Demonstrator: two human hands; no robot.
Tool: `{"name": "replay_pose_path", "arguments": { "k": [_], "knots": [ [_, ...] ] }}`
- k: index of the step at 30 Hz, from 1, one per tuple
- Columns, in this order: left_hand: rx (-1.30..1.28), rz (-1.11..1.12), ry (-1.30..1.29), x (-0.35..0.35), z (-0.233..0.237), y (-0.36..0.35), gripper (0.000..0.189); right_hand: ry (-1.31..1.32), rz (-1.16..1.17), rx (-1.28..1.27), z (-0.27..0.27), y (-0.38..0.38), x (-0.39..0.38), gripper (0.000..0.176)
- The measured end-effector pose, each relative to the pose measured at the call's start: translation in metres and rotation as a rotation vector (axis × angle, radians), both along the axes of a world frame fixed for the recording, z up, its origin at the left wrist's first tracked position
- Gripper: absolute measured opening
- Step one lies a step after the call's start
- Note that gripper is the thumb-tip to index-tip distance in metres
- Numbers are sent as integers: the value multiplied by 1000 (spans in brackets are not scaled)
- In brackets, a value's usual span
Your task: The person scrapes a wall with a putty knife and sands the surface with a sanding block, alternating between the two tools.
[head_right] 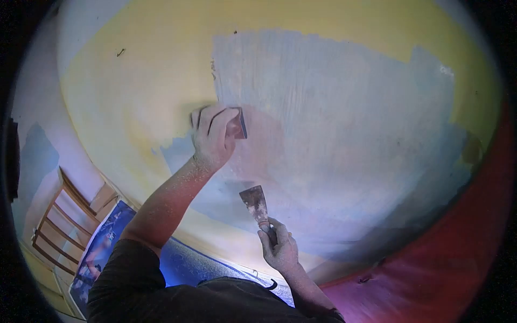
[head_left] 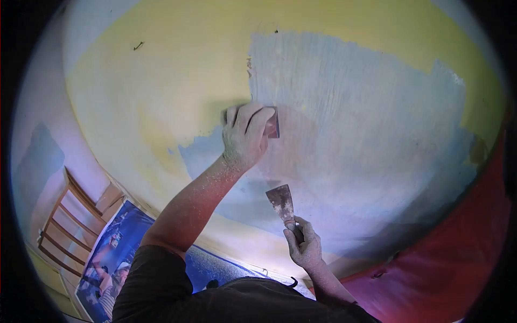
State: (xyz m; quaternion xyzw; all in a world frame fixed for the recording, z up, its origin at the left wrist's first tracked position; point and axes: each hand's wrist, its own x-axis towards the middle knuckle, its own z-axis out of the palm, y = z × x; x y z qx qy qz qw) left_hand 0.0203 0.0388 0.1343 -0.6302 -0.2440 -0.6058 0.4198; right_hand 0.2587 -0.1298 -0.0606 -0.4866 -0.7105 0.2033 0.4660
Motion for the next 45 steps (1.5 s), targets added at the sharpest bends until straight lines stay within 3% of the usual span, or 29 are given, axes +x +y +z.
{"name": "replay_pose_path", "arguments": {
  "k": [3,7,9,12,15,20,26,27,30,34,39,41,44,45],
  "knots": [
    [51,10,-60,5,17,16,42,-64,-2,-32,10,0,11,45],
    [127,6,-60,21,99,15,42,20,54,84,-5,0,11,45],
    [135,39,-61,21,130,14,29,53,87,62,-12,0,10,44],
    [143,18,-89,8,123,12,26,163,86,26,-6,-6,7,43],
    [91,-30,-128,-16,77,9,33,167,67,89,-2,-11,-1,42],
    [-7,-32,-148,-52,-48,-3,51,172,61,-30,10,-21,0,43],
    [-302,10,-285,-69,-200,-25,38,109,119,-83,6,-23,20,46],
    [-361,-3,-316,-65,-213,-30,34,96,132,-101,6,-19,26,47],
    [-616,-96,-575,-47,-239,-54,19,39,185,163,-1,-7,38,55],
    [-542,-25,-464,-52,-259,-73,14,-81,154,206,-15,-1,37,62],
    [-761,-170,-469,-46,-323,-82,14,-317,53,237,-53,8,-6,64],
    [-817,-239,-389,-16,-369,-84,17,-352,7,262,-111,8,7,64],
    [-974,-489,-399,-7,-391,-87,17,-265,-46,235,-151,2,-9,59],
    [-1031,-489,-434,0,-403,-85,27,-245,-46,261,-168,2,-7,61]
  ]
}}
